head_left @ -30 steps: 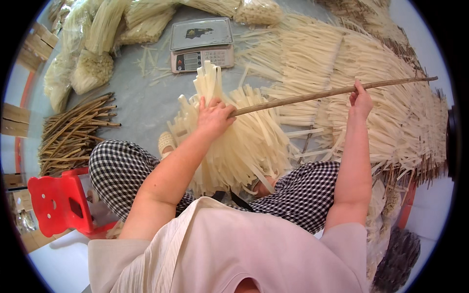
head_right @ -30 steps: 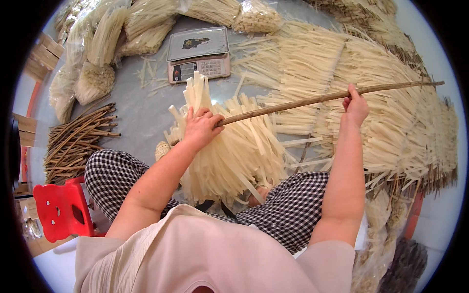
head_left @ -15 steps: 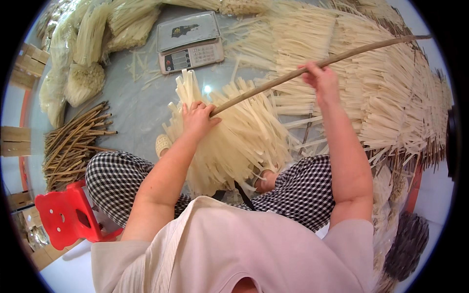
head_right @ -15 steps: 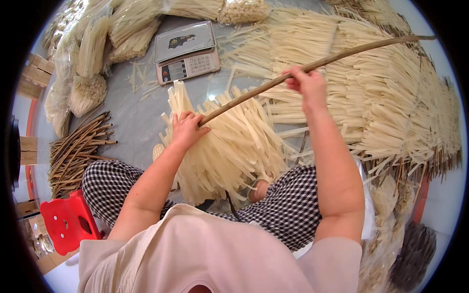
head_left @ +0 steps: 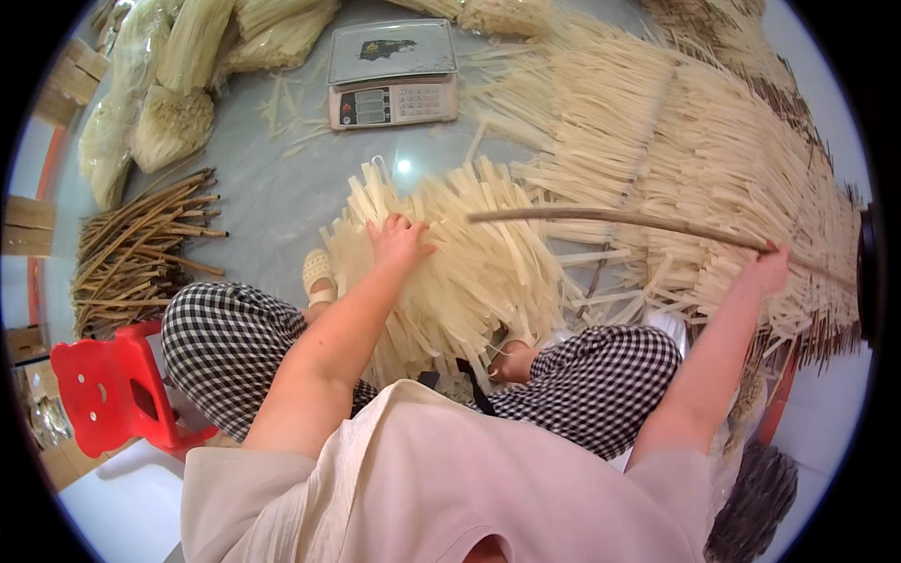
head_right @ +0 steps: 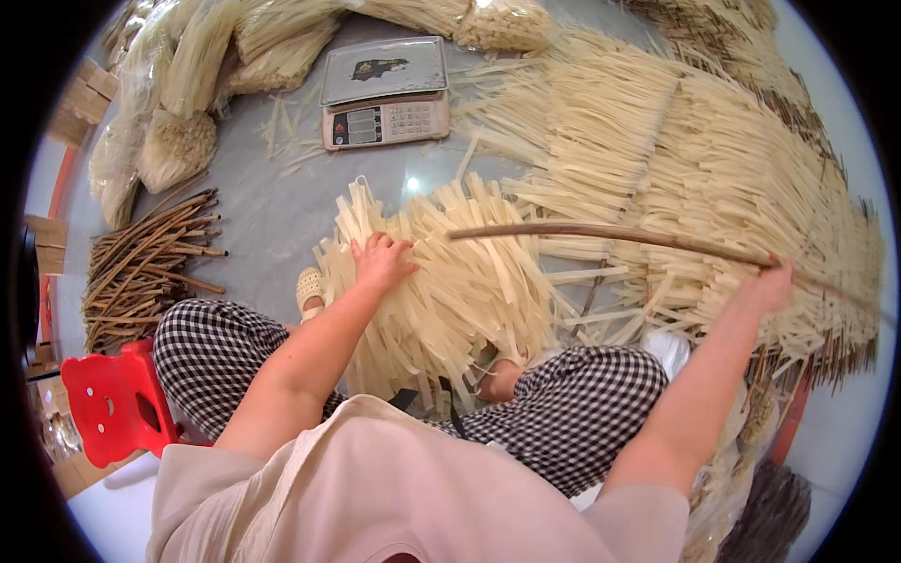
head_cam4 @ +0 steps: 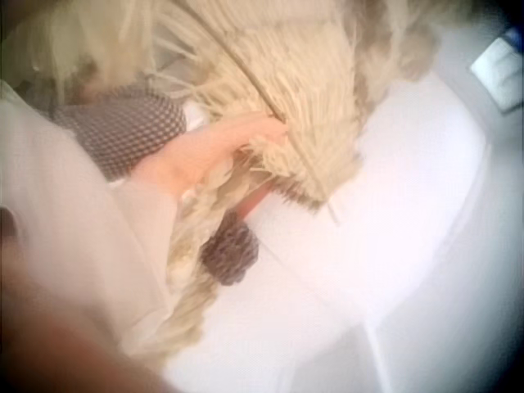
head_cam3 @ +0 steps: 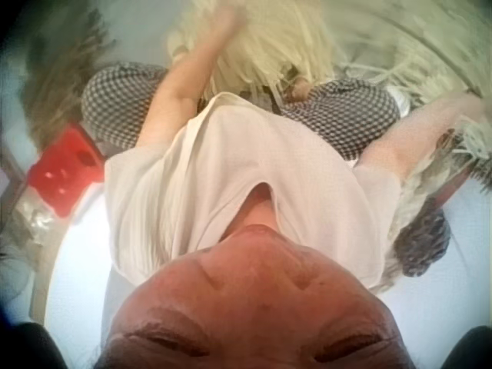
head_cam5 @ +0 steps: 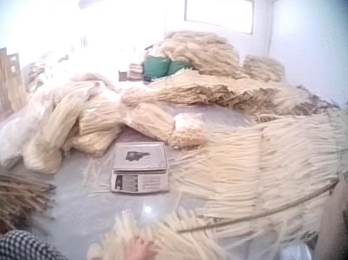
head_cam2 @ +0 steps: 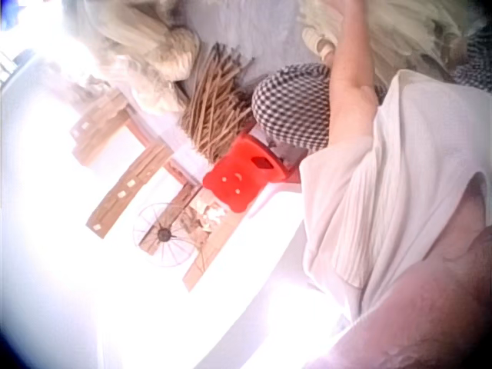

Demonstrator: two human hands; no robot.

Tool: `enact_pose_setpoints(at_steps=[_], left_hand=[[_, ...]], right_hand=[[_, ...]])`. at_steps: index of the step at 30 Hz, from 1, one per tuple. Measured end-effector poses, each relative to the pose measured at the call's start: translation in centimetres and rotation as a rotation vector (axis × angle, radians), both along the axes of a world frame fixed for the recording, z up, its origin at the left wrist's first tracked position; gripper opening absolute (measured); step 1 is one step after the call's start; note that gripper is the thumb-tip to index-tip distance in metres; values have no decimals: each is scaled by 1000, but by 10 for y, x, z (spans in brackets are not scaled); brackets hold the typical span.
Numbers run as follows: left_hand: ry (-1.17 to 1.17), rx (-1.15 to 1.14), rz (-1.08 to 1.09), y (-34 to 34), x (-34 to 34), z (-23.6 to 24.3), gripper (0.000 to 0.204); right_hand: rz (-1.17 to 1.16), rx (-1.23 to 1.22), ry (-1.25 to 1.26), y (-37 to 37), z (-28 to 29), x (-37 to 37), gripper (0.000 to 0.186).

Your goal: The person sorts and gathers dried noodles from a large pile on the floor, using a wooden stick to lift and organize the bundles.

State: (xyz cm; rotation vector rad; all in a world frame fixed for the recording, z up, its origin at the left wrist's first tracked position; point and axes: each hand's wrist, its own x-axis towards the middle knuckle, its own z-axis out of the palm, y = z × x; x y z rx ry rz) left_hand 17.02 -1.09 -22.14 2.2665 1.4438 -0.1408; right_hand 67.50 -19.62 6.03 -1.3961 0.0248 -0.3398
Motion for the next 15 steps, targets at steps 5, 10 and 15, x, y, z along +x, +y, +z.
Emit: enact_pose_setpoints(at_steps=[5, 10, 15], left_hand=[[-160, 93, 65, -1, 11, -7, 36], [-361, 216, 202, 88, 33, 38, 36], [-618, -138, 770, 211, -43, -88, 54]], right_hand=[[98, 37, -17, 22, -10, -41, 26], [232, 65, 3, 25, -26, -27, 24], [317, 80, -13, 48, -29, -36, 23]])
